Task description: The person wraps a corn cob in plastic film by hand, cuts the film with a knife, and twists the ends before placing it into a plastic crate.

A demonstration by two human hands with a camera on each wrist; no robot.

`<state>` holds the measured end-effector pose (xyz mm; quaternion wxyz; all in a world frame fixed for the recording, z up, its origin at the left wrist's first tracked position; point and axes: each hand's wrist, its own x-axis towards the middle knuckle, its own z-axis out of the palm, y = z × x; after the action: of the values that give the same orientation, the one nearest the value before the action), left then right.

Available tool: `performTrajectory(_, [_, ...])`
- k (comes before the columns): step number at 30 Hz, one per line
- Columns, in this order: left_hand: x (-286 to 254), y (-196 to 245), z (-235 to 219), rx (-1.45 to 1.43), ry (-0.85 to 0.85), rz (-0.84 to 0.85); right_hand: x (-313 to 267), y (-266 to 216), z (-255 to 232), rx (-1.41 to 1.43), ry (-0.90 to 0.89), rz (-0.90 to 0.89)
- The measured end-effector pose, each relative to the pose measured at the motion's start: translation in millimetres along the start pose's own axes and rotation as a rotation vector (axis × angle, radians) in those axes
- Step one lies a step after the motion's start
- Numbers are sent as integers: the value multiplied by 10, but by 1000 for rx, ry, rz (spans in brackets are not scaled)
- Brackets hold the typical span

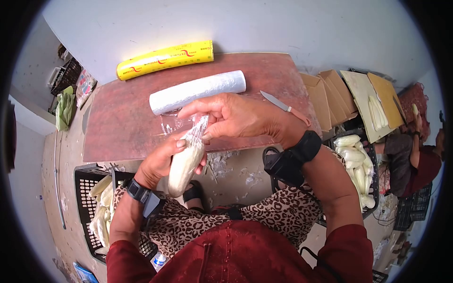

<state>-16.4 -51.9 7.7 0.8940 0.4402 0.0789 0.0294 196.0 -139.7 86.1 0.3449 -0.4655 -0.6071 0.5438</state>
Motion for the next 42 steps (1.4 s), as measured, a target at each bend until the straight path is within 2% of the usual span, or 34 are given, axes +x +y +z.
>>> performTrajectory(3, [27,-41,-21,20,7,-13,23,59,-70,-336,36,-171])
performTrajectory(6, [59,-49,-6,76,34,8,5,13,-23,-338,150,-73])
performTrajectory(11, [108,-110,-99,95,67,88,19,9,-13,-359,261,-155])
performTrajectory(15, [77,-9,-99,96,31,110,49,64,-31,-426,367,-225])
performTrajectory(20, [36,64,-110,92,74,111,62,83,-37,-373,389,-178])
performTrajectory(26, [80,129,8,155,219,173,92,122,-28,-302,397,-124])
performTrajectory(32, [104,65,1,276,211,90,147,184,19,-297,399,-173])
performTrajectory(38, [164,15,3,322,292,155,180,160,51,-281,397,-161])
performTrajectory(42, [124,71,6,220,243,132,214,243,-13,-183,434,-150])
